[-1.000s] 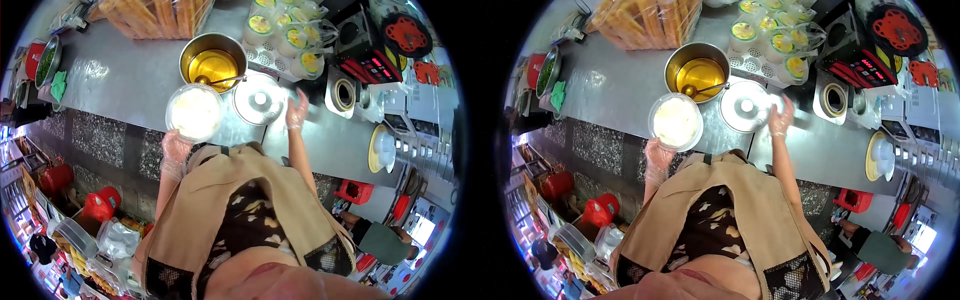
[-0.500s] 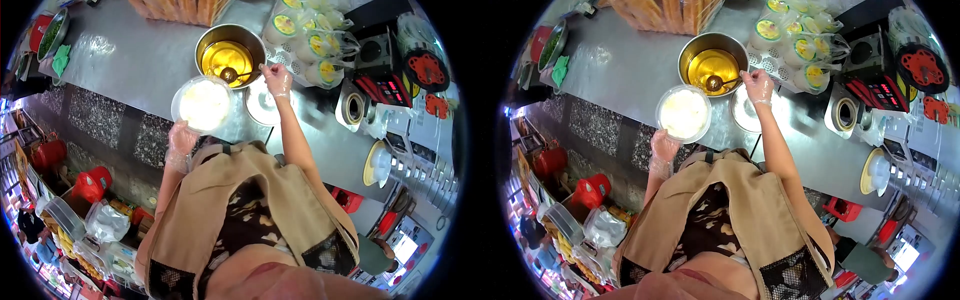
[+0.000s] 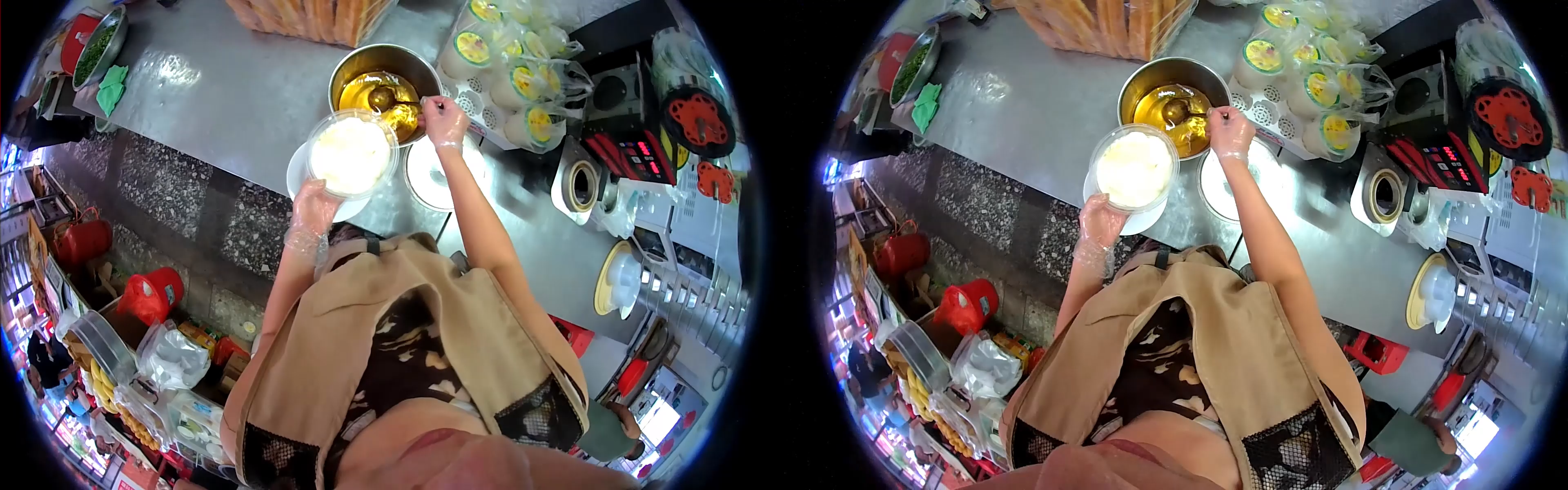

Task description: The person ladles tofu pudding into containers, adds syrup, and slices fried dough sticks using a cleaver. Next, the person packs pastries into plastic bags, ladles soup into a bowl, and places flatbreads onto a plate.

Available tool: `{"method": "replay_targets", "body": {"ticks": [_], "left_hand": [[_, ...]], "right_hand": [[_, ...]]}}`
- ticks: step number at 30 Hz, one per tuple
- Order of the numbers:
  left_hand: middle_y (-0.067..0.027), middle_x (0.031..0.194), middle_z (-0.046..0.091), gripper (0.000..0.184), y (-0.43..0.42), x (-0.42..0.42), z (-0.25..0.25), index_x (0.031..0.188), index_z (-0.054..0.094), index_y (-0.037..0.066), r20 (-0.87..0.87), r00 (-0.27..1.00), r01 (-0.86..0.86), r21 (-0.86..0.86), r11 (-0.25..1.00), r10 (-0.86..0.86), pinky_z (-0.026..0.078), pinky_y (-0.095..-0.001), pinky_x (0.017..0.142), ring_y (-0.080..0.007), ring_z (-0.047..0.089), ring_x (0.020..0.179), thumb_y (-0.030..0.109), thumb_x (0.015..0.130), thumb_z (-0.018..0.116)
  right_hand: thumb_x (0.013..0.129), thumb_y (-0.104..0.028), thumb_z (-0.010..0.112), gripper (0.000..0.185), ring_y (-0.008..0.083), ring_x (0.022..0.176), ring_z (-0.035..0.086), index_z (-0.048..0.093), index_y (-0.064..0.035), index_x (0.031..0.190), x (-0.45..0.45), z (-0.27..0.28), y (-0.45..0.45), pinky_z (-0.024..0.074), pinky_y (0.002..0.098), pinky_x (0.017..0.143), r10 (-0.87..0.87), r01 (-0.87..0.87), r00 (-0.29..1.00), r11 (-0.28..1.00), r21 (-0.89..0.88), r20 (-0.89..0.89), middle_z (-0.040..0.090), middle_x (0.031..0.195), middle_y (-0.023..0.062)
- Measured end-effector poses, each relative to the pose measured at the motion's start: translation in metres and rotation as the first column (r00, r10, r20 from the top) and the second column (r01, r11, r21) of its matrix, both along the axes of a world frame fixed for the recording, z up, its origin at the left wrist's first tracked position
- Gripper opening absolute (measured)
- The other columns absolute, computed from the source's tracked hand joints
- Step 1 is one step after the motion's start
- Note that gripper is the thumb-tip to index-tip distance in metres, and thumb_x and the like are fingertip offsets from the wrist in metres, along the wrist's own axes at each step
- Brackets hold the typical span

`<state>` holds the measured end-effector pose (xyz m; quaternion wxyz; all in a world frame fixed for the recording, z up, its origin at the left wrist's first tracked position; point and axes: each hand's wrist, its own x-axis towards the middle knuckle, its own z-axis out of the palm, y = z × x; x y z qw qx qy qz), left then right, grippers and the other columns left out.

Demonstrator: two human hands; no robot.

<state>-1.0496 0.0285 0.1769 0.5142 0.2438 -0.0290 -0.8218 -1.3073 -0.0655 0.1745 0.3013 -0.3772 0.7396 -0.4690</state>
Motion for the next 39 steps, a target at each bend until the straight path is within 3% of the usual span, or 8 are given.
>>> {"method": "replay_targets", "body": {"ticks": [8,18,21,25,27,34,37,39], "left_hand": [[-0.0203,0.136,0.038,0.067,-0.005,-0.008,-0.005,0.135,0.030,-0.003,0.034,0.999,-0.030,0.029,0.999,0.029,0.036,-0.0454,0.104,-0.0328,0.040,0.125,0.007,0.073,0.054],[-0.0176,0.133,0.042,0.056,-0.016,-0.022,-0.011,0.131,0.035,-0.001,0.044,0.999,-0.019,0.002,1.000,0.019,0.038,-0.0429,0.103,-0.0312,0.043,0.122,0.010,0.080,0.052],[-0.0180,0.132,0.042,0.054,-0.020,-0.026,-0.006,0.131,0.035,-0.002,0.078,0.997,-0.027,0.021,0.999,0.025,0.038,-0.0426,0.103,-0.0312,0.044,0.122,0.011,0.081,0.052],[-0.0184,0.132,0.043,0.054,-0.022,-0.027,-0.006,0.130,0.035,-0.002,0.071,0.997,-0.014,0.011,1.000,0.014,0.038,-0.0423,0.103,-0.0310,0.044,0.122,0.012,0.081,0.052],[-0.0183,0.131,0.043,0.054,-0.023,-0.027,-0.004,0.130,0.034,-0.002,0.064,0.998,-0.006,0.007,1.000,0.005,0.039,-0.0421,0.102,-0.0309,0.044,0.122,0.012,0.081,0.052],[-0.0181,0.133,0.041,0.053,-0.027,-0.025,-0.017,0.131,0.033,-0.002,0.024,1.000,-0.001,-0.002,1.000,0.001,0.039,-0.0427,0.102,-0.0306,0.044,0.122,0.010,0.082,0.050],[-0.0178,0.134,0.040,0.054,-0.024,-0.023,-0.016,0.132,0.032,-0.001,0.041,0.999,-0.015,0.040,0.999,0.014,0.038,-0.0432,0.102,-0.0306,0.044,0.122,0.011,0.082,0.050],[-0.0178,0.133,0.041,0.053,-0.022,-0.020,-0.010,0.131,0.033,-0.002,0.064,0.998,-0.010,0.041,0.999,0.008,0.037,-0.0436,0.103,-0.0308,0.043,0.122,0.011,0.082,0.050]], "right_hand": [[0.082,-0.012,0.061,0.020,0.0147,0.051,0.061,0.060,0.0073,0.084,-0.010,0.056,-0.007,0.0514,0.0260,0.048,0.059,-0.035,0.941,0.996,-0.077,0.334,0.062,0.062,0.0106],[0.081,-0.010,0.063,0.016,0.0126,0.058,0.060,0.062,0.0057,0.088,-0.012,0.186,0.037,0.0513,0.0233,0.054,0.215,-0.181,0.952,0.969,-0.167,0.217,0.062,0.070,0.0088],[0.082,-0.010,0.064,0.015,0.0108,0.059,0.060,0.063,0.0033,0.089,-0.003,0.184,0.056,0.0504,0.0230,0.055,0.268,-0.248,0.950,0.960,-0.131,0.159,0.063,0.071,0.0064],[0.076,-0.004,0.069,0.015,0.0178,0.062,0.061,0.062,-0.0051,0.089,0.005,0.173,0.084,0.0490,0.0265,0.056,0.378,-0.636,0.658,0.742,-0.212,-0.652,0.063,0.077,0.0096],[0.073,-0.001,0.069,0.018,0.0232,0.064,0.061,0.061,-0.0062,0.088,0.002,0.167,0.085,0.0499,0.0295,0.057,0.267,-0.718,0.568,0.624,-0.309,-0.779,0.063,0.079,0.0087],[0.081,-0.010,0.061,0.011,0.0267,0.076,0.063,0.062,-0.0075,0.092,-0.024,0.051,0.033,0.0510,0.0359,0.061,0.211,-0.634,0.474,0.755,-0.165,-0.855,0.064,0.087,0.0134],[0.083,-0.016,0.059,0.014,0.0285,0.074,0.064,0.062,-0.0071,0.094,-0.015,0.025,0.022,0.0508,0.0368,0.062,0.250,-0.529,0.529,0.844,-0.085,-0.811,0.064,0.081,0.0156],[0.081,-0.019,0.061,0.017,0.0303,0.066,0.063,0.063,-0.0068,0.092,-0.009,0.018,0.018,0.0507,0.0354,0.062,0.203,-0.264,0.788,0.964,-0.022,-0.581,0.063,0.071,0.0163]]}}
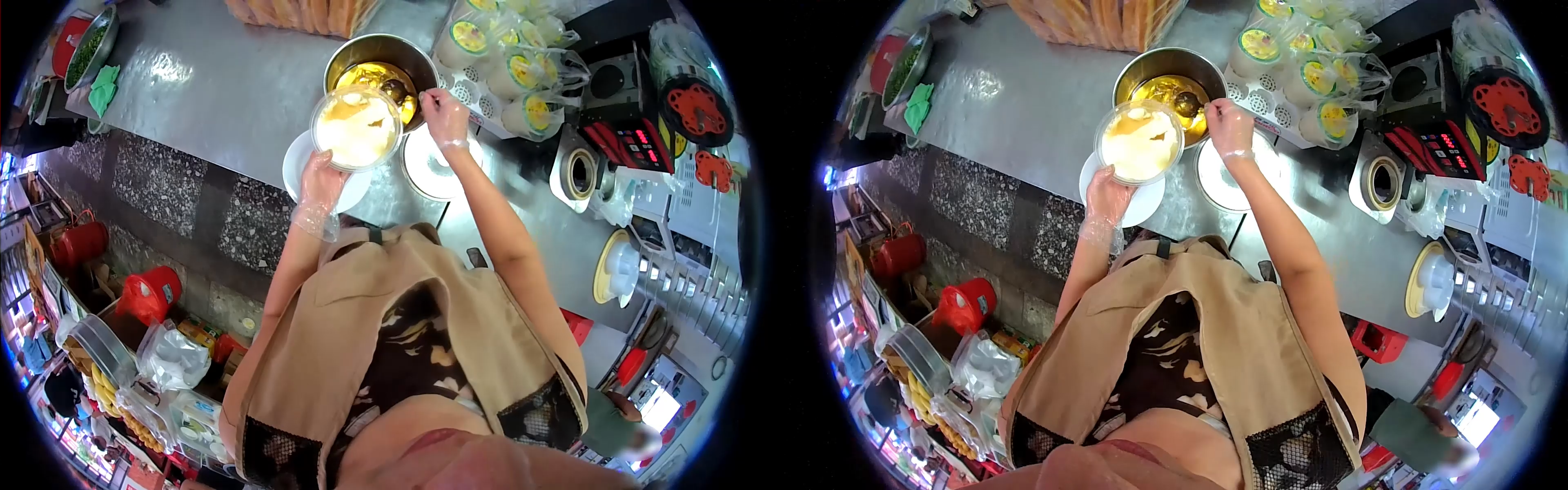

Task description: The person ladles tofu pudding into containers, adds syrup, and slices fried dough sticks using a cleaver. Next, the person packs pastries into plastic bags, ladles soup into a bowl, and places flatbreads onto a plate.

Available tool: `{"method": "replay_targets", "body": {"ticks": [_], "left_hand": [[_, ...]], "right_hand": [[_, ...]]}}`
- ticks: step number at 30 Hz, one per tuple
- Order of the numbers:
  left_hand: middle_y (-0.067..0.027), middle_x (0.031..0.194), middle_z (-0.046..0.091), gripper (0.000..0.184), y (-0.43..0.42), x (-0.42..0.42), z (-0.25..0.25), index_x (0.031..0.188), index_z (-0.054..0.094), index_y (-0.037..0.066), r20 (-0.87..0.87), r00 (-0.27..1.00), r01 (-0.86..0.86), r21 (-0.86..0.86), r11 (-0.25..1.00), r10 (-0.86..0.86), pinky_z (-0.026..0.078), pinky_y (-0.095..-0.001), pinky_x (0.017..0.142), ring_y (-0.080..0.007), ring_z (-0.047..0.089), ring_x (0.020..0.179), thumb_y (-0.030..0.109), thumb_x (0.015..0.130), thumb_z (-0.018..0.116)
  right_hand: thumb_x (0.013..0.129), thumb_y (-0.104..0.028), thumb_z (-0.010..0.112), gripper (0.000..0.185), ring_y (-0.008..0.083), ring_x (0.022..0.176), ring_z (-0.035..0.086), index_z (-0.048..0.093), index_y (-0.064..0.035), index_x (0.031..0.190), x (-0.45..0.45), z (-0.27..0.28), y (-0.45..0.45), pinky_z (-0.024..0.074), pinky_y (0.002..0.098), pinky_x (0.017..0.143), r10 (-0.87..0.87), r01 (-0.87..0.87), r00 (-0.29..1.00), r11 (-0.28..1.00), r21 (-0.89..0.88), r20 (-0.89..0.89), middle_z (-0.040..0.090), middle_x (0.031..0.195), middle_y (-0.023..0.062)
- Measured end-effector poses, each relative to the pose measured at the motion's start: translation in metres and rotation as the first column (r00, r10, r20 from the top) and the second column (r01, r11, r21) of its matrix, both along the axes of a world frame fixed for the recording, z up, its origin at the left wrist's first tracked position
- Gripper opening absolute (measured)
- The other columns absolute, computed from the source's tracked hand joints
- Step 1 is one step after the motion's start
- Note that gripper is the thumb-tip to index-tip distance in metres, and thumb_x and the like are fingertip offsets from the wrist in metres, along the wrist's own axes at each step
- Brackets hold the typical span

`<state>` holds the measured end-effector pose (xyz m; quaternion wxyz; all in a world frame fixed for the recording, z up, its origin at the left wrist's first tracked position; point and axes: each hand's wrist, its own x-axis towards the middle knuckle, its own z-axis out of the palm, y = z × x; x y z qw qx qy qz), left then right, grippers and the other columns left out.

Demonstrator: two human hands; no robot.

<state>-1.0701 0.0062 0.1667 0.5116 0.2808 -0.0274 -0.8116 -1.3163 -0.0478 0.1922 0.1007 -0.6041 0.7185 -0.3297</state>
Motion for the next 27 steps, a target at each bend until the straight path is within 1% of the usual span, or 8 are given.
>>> {"method": "replay_targets", "body": {"ticks": [1,2,4,8,15,22,24,27], "left_hand": [[-0.0178,0.133,0.041,0.053,0.000,0.001,0.001,0.131,0.033,-0.002,0.001,1.000,0.000,-0.001,1.000,0.000,0.037,-0.0436,0.103,-0.0308,0.043,0.122,0.011,0.082,0.050],[-0.0177,0.133,0.041,0.053,0.001,0.002,0.002,0.131,0.034,-0.002,0.001,1.000,0.004,-0.005,1.000,-0.004,0.037,-0.0435,0.104,-0.0308,0.043,0.122,0.011,0.082,0.051],[-0.0177,0.133,0.042,0.054,0.003,0.004,0.005,0.131,0.034,-0.002,0.002,1.000,0.006,-0.009,1.000,-0.006,0.036,-0.0434,0.104,-0.0307,0.043,0.122,0.012,0.082,0.051],[-0.0197,0.132,0.042,0.062,0.004,0.006,0.011,0.131,0.033,-0.007,0.061,0.998,-0.002,-0.017,1.000,0.003,0.038,-0.0418,0.102,-0.0312,0.043,0.122,0.016,0.078,0.056],[-0.0167,0.134,0.042,0.055,0.001,0.010,0.005,0.132,0.034,-0.001,-0.024,0.999,0.028,-0.075,0.997,-0.029,0.036,-0.0418,0.104,-0.0293,0.042,0.124,0.014,0.083,0.054],[-0.0160,0.129,0.046,0.049,-0.007,0.004,0.002,0.129,0.037,-0.001,0.015,0.999,0.034,-0.033,0.999,-0.034,0.040,-0.0407,0.100,-0.0278,0.047,0.119,0.014,0.085,0.052],[-0.0160,0.129,0.047,0.049,-0.009,0.003,-0.002,0.129,0.037,-0.001,0.009,0.999,0.039,-0.035,0.999,-0.039,0.041,-0.0406,0.099,-0.0276,0.047,0.119,0.014,0.085,0.052],[-0.0158,0.127,0.048,0.049,-0.009,0.003,-0.001,0.128,0.037,-0.001,0.009,0.999,0.047,-0.042,0.998,-0.047,0.041,-0.0405,0.099,-0.0274,0.048,0.118,0.015,0.085,0.052]], "right_hand": [[0.080,-0.019,0.062,0.020,0.0263,0.055,0.063,0.063,-0.0019,0.090,0.001,-0.002,-0.006,0.0512,0.0320,0.058,-0.079,0.074,0.977,0.997,0.034,0.196,0.063,0.062,0.0151],[0.080,-0.019,0.062,0.020,0.0263,0.055,0.063,0.063,-0.0019,0.090,0.000,-0.002,-0.008,0.0512,0.0320,0.058,-0.079,0.074,0.977,0.997,0.034,0.196,0.063,0.062,0.0151],[0.082,-0.015,0.061,0.020,0.0189,0.052,0.063,0.061,0.0044,0.087,-0.002,0.005,-0.014,0.0509,0.0285,0.052,-0.299,0.167,0.666,0.953,0.254,0.683,0.063,0.062,0.0131],[0.082,-0.012,0.060,0.020,0.0148,0.051,0.061,0.059,0.0083,0.084,-0.009,0.041,-0.014,0.0497,0.0252,0.047,-0.157,0.096,0.639,0.988,0.124,0.753,0.062,0.062,0.0114],[0.082,-0.011,0.061,0.021,0.0121,0.055,0.059,0.061,0.0081,0.090,-0.011,0.150,-0.005,0.0497,0.0227,0.051,-0.046,0.016,0.755,0.999,0.052,0.655,0.062,0.065,0.0088],[0.082,-0.014,0.063,0.020,0.0111,0.057,0.059,0.062,0.0046,0.091,0.009,0.182,0.026,0.0507,0.0240,0.055,0.014,-0.128,0.760,0.983,0.130,0.649,0.062,0.066,0.0070],[0.082,-0.011,0.064,0.014,0.0103,0.059,0.060,0.063,0.0003,0.091,0.023,0.182,0.044,0.0502,0.0251,0.055,0.103,-0.191,0.880,0.971,0.146,0.463,0.064,0.071,0.0066],[0.077,-0.003,0.066,0.017,0.0227,0.066,0.061,0.062,-0.0036,0.093,0.023,0.163,0.069,0.0496,0.0291,0.057,0.517,-0.541,0.840,0.819,-0.191,-0.163,0.063,0.081,0.0112]]}}
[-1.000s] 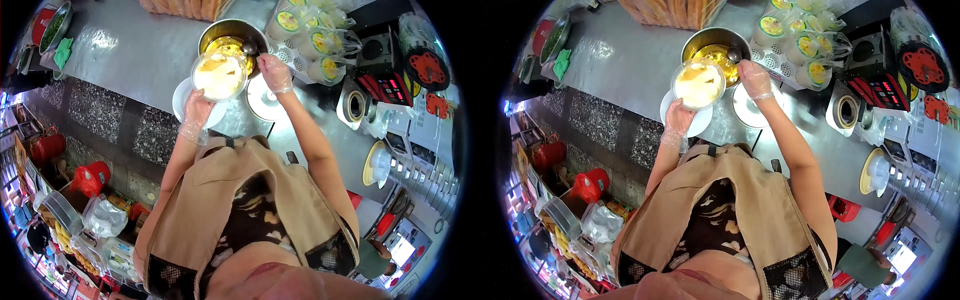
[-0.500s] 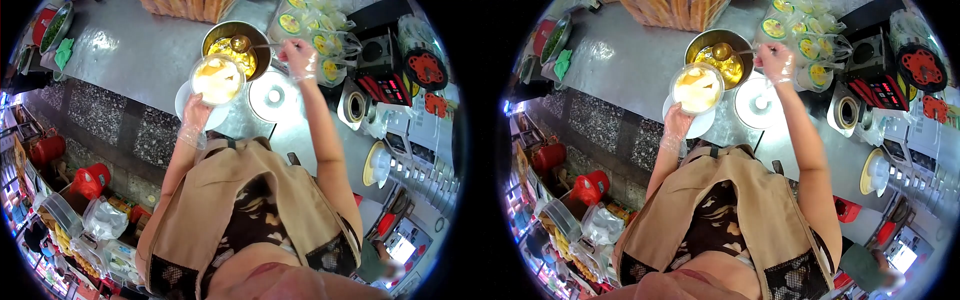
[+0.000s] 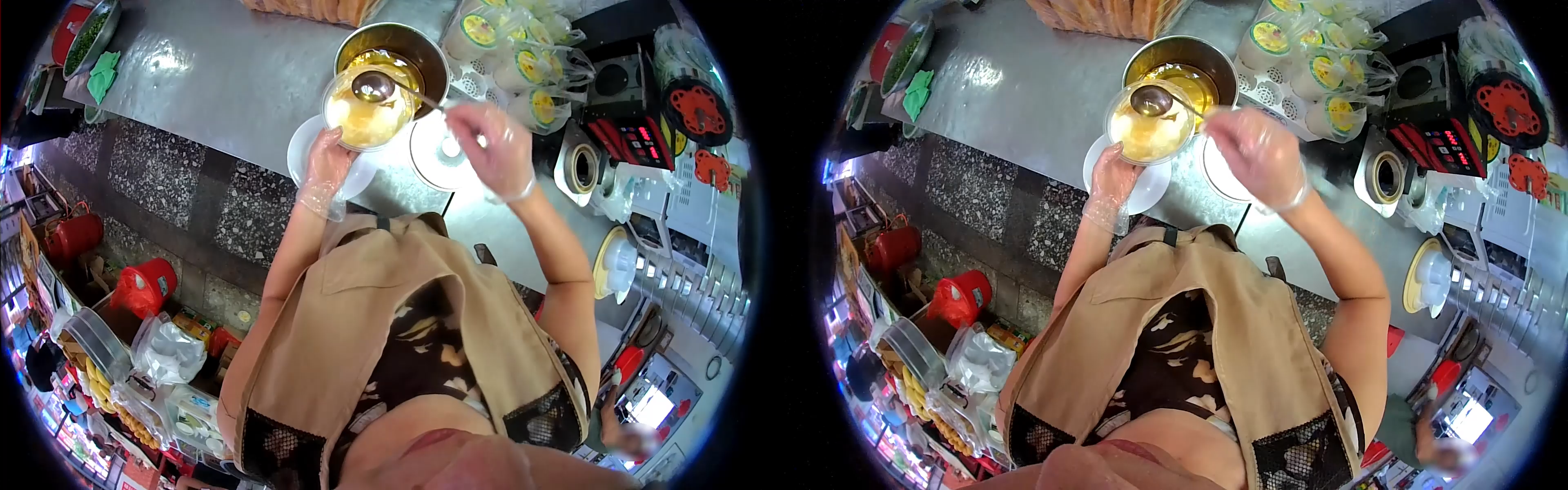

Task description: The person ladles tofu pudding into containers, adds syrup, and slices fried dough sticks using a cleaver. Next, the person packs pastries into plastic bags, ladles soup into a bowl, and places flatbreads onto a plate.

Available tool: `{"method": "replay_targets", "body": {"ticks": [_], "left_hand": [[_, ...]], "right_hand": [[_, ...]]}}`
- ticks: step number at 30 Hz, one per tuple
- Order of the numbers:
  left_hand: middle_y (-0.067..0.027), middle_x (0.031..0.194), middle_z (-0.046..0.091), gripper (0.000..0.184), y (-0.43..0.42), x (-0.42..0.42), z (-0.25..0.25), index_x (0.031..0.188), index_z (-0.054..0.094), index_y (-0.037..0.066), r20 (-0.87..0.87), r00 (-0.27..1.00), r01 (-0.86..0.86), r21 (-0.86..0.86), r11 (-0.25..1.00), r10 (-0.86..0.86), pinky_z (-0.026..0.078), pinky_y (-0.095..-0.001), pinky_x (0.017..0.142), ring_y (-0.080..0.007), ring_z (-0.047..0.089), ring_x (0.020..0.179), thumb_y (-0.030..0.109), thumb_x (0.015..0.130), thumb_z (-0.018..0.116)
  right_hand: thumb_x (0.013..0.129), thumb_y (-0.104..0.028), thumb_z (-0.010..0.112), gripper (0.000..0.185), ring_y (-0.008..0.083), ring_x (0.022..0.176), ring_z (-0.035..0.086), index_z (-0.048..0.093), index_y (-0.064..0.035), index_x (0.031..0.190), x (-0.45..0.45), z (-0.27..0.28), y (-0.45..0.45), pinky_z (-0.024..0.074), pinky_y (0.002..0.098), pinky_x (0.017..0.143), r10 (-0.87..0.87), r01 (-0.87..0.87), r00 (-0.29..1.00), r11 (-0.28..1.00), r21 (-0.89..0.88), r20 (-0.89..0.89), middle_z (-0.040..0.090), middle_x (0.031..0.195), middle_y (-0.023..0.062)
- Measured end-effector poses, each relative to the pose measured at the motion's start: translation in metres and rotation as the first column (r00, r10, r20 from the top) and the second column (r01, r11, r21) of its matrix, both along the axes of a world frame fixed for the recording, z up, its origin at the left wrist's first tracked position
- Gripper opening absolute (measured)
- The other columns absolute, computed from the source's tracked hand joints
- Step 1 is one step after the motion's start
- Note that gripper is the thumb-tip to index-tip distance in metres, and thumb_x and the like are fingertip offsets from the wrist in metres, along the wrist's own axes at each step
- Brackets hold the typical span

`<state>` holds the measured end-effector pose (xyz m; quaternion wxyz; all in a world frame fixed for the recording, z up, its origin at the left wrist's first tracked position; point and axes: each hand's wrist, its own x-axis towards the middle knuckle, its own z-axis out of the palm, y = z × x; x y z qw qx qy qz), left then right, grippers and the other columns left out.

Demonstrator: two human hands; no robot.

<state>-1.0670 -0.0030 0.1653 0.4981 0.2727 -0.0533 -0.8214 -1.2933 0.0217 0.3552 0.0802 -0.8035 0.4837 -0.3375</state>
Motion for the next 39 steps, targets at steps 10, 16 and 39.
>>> {"method": "replay_targets", "body": {"ticks": [10,16,39], "left_hand": [[-0.0187,0.132,0.044,0.055,-0.004,-0.002,0.003,0.130,0.036,-0.006,0.040,0.999,0.018,-0.030,0.999,-0.017,0.037,-0.0428,0.102,-0.0310,0.044,0.122,0.018,0.083,0.053],[-0.0193,0.135,0.040,0.062,-0.004,0.007,0.009,0.134,0.030,-0.005,0.095,0.988,0.132,-0.078,0.988,-0.124,0.034,-0.0450,0.104,-0.0318,0.041,0.125,0.017,0.081,0.054],[-0.0162,0.135,0.043,0.067,0.233,-0.312,0.022,0.133,0.035,-0.003,0.026,0.409,0.906,-0.127,0.403,-0.912,0.033,-0.0447,0.106,-0.0298,0.042,0.124,0.025,0.077,0.059]], "right_hand": [[0.084,-0.010,0.057,0.013,0.0257,0.063,0.062,0.059,0.0004,0.092,-0.034,-0.094,-0.019,0.0493,0.0302,0.057,-0.471,0.458,0.845,0.882,0.111,0.255,0.061,0.075,0.0132],[0.088,-0.032,0.049,0.035,0.0407,0.081,0.062,0.056,0.0006,0.100,-0.025,-0.171,-0.058,0.0483,0.0490,0.074,-0.745,0.734,0.654,0.583,0.349,-0.131,0.063,0.084,0.0254],[0.095,-0.043,0.042,0.051,0.0195,0.089,0.061,0.053,-0.0020,0.123,-0.209,-0.121,0.398,0.0498,0.0316,0.078,-0.750,0.381,-0.162,0.552,0.742,0.641,0.062,0.102,0.0117]]}}
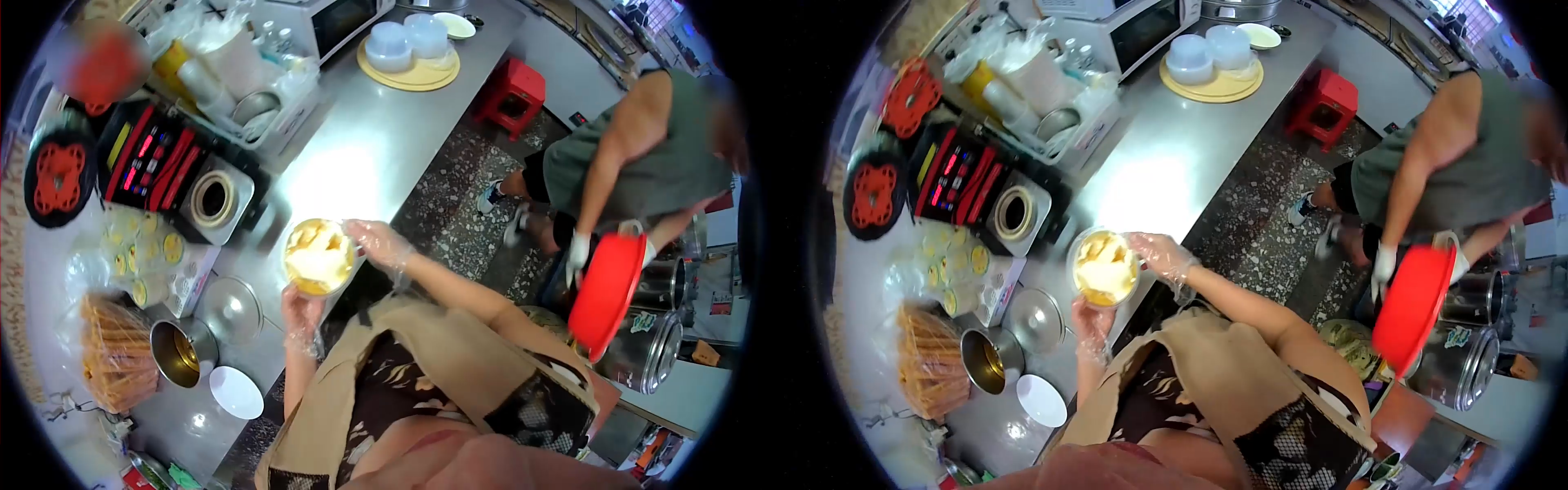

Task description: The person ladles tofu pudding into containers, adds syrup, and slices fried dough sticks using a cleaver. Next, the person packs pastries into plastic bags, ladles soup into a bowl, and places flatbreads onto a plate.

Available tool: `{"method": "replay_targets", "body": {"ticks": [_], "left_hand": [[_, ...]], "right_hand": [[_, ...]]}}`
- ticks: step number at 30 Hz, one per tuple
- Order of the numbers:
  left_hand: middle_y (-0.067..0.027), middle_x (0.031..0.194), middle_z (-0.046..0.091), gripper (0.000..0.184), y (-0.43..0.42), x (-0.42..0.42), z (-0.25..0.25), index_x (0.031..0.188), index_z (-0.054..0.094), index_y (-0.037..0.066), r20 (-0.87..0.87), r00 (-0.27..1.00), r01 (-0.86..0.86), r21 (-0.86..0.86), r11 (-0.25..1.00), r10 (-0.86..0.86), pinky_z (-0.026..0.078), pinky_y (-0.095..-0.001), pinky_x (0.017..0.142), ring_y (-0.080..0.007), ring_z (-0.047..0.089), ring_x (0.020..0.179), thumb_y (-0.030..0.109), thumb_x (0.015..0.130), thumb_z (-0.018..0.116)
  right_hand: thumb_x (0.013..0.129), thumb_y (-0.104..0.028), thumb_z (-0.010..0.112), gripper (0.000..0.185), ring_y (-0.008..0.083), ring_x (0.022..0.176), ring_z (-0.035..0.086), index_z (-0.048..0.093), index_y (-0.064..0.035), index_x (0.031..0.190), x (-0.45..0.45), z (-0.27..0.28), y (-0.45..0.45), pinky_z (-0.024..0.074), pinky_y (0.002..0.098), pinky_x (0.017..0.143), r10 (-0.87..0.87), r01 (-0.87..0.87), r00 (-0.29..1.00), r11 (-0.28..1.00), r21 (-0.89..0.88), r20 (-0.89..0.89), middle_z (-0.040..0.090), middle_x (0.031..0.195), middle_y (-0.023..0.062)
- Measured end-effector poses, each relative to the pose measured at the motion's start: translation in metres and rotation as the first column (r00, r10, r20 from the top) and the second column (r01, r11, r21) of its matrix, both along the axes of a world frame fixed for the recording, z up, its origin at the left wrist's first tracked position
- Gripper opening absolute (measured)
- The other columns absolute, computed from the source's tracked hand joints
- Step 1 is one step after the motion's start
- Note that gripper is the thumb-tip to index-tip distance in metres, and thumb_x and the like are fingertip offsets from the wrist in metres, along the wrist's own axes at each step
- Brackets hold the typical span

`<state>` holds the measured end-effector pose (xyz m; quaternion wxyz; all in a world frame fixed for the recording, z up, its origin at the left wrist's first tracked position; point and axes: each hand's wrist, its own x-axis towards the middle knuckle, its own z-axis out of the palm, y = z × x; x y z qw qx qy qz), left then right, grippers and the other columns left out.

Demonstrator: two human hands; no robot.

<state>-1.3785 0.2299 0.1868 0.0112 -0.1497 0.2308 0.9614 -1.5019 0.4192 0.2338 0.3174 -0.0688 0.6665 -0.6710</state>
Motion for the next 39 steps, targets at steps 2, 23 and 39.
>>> {"method": "replay_targets", "body": {"ticks": [2,23,39], "left_hand": [[-0.0153,0.136,0.041,0.064,0.038,-0.049,-0.009,0.134,0.034,-0.001,-0.017,0.997,0.076,0.053,0.996,-0.075,0.034,-0.0437,0.105,-0.0293,0.041,0.126,0.026,0.081,0.056],[-0.0002,0.070,0.056,0.035,0.148,-0.370,-0.069,0.114,0.056,0.000,0.502,0.865,0.349,-0.580,0.736,-0.014,0.045,-0.0171,0.053,-0.0062,0.050,0.055,0.028,0.096,0.047],[-0.0131,0.117,0.054,0.049,0.214,-0.352,-0.036,0.132,0.038,0.000,0.400,0.677,-0.190,-0.716,0.672,0.618,0.049,-0.0272,0.075,-0.0180,0.057,0.093,0.024,0.092,0.053]], "right_hand": [[0.095,-0.039,0.043,0.047,0.0161,0.089,0.058,0.055,-0.0004,0.120,-0.035,-0.006,0.038,0.0479,0.0305,0.078,-0.053,0.074,0.977,0.993,0.096,-0.205,0.064,0.101,0.0095],[0.087,-0.021,0.055,0.026,0.0217,0.091,0.063,0.065,-0.0031,0.104,-0.380,-0.090,0.159,0.0474,0.0303,0.082,0.050,0.121,0.954,0.838,0.532,-0.296,0.066,0.098,0.0169],[0.074,-0.022,0.063,0.017,0.0309,0.080,0.062,0.067,-0.0067,0.080,-0.630,-0.053,0.210,0.0492,0.0402,0.073,0.725,0.276,0.453,0.439,0.855,-0.519,0.064,0.084,0.0143]]}}
